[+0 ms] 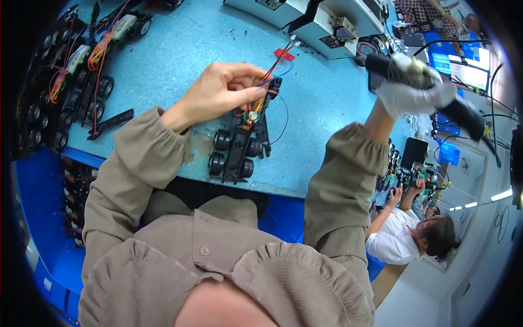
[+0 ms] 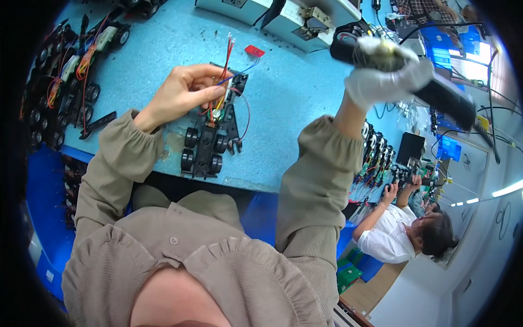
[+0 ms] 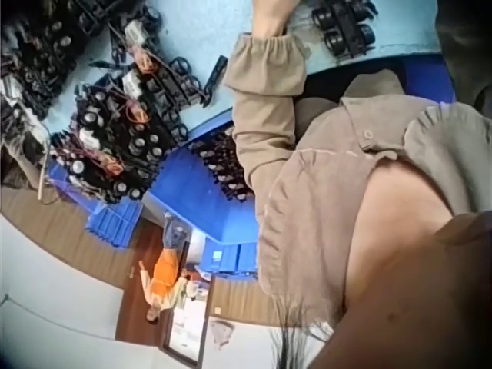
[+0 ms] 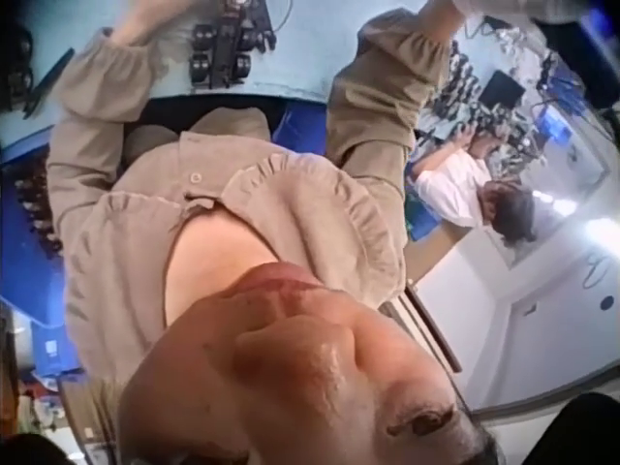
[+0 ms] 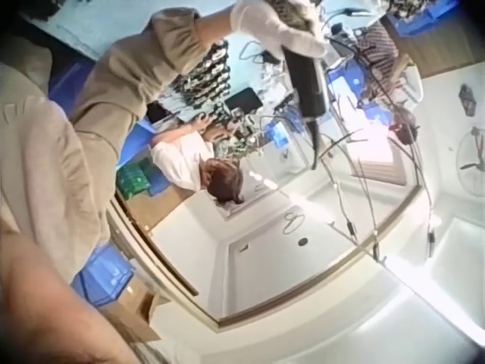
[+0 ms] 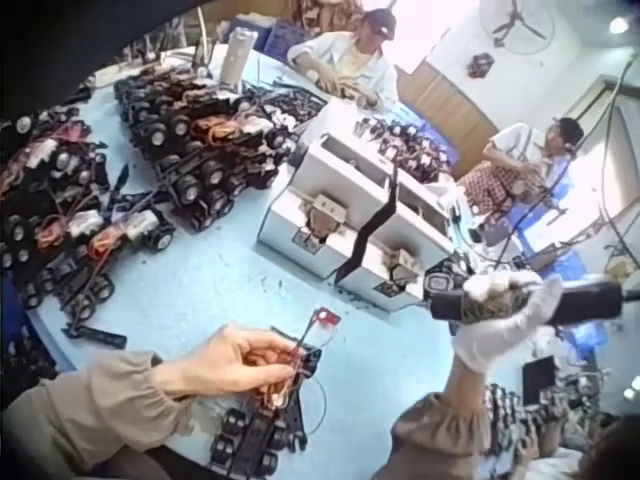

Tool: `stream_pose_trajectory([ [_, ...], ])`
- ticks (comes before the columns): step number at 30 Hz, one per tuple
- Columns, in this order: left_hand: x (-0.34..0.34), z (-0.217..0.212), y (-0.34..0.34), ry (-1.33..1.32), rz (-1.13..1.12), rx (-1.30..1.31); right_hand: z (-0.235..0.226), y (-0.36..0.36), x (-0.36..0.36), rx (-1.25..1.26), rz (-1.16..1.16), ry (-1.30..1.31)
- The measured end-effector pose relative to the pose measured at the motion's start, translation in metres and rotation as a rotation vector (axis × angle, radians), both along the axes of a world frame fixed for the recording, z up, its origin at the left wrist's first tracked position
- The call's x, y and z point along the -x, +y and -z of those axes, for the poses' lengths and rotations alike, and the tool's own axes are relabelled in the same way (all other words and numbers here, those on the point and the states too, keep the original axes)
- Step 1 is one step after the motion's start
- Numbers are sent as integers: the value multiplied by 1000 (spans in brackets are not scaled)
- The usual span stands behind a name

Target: Assemble electronic components into toy car chassis using an electric screwdriver.

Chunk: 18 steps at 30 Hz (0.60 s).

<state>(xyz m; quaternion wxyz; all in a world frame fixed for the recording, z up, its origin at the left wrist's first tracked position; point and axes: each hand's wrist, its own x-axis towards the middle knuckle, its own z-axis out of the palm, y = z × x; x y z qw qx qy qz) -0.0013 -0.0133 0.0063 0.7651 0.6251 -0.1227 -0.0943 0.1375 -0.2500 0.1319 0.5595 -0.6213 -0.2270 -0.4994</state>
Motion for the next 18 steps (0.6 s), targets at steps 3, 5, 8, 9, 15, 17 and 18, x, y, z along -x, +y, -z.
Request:
stream_pose_trajectory([
  [3,1,-3,-2,24,-36,20,12,-14,-74,451,83,-211],
  [5,1,-4,0,44,-25,14,2,15,-72,265,-482,197],
  [8,-1,-6,0,71,-25,11,7,31,-75,105,-722,516],
  [9,-2,-7,0,83,-23,10,11,31,-76,168,-412,405],
  [15,-1,-7,0,137,11,-17,43,32,-26,-73,119,124],
  [17,-1,-5,-2,108,0,20,41,20,-7,48,46,50],
  [18,-1,-3,-1,97,-14,35,40,18,4,105,0,17],
])
